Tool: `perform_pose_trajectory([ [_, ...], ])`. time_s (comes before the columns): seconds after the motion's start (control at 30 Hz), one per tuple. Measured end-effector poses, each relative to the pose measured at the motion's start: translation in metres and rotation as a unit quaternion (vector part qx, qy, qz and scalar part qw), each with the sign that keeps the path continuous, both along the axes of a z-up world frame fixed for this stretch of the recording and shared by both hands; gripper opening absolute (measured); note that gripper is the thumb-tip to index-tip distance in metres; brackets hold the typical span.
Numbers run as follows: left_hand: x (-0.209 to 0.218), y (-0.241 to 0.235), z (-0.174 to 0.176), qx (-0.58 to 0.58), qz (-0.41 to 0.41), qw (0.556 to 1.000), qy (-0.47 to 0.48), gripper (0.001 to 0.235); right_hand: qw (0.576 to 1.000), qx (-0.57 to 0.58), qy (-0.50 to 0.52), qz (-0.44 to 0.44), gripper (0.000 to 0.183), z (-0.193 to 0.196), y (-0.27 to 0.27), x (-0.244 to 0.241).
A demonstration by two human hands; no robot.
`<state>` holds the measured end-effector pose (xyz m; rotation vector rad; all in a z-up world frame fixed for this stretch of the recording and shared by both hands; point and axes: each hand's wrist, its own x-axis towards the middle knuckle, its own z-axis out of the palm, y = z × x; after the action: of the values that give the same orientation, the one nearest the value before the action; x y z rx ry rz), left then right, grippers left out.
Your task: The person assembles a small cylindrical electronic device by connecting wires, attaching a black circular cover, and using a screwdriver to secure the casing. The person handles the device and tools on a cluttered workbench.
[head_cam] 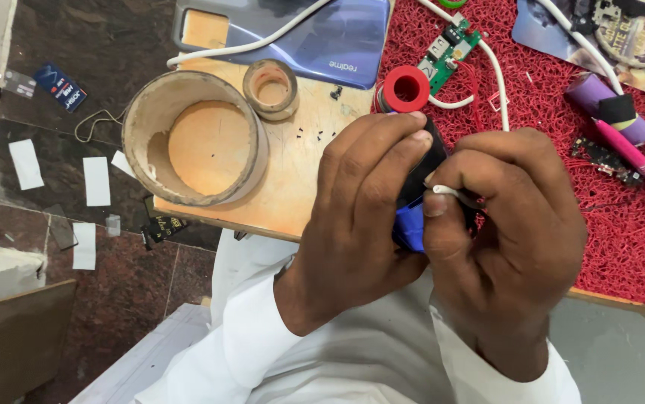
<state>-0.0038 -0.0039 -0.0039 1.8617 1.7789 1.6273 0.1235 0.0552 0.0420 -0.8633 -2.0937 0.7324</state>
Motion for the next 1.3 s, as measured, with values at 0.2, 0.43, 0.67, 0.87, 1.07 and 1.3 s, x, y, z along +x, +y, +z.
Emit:
perform_pose_trajectory([
  [0.2, -0.001, -0.002, -0.002, -0.002, -0.005, 1.000, -0.024, 0.056, 0.998, 0.035, -0.012, 0.043, 0.009, -0.002, 0.008, 0.000],
  [0.43, -0.004, -0.002, 0.001, 0.016, -0.002, 1.000, -0.018, 0.060, 0.998, 0.023, -0.002, 0.065, 0.017, 0.003, 0.011, 0.003],
  [0.67, -0.002, -0.003, -0.001, 0.017, -0.005, 1.000, -0.011, 0.059, 0.995, 0.068, 0.068, 0.013, 0.026, -0.017, -0.003, 0.008],
  [0.87, -0.003, -0.001, 0.000, 0.011, -0.001, 1.000, -0.016, 0.055, 0.986, 0.148, -0.002, -0.074, 0.028, -0.008, -0.013, -0.011],
  [1.07, -0.001, -0.002, -0.004, -0.010, 0.006, 0.999, -0.039, 0.053, 0.980, 0.164, -0.094, -0.066, 0.031, -0.013, -0.025, 0.002],
  [1.3, 0.002, -0.004, -0.004, -0.040, 0.019, 0.998, -0.043, 0.054, 0.981, 0.173, -0.057, -0.060, 0.037, -0.019, -0.022, -0.007],
])
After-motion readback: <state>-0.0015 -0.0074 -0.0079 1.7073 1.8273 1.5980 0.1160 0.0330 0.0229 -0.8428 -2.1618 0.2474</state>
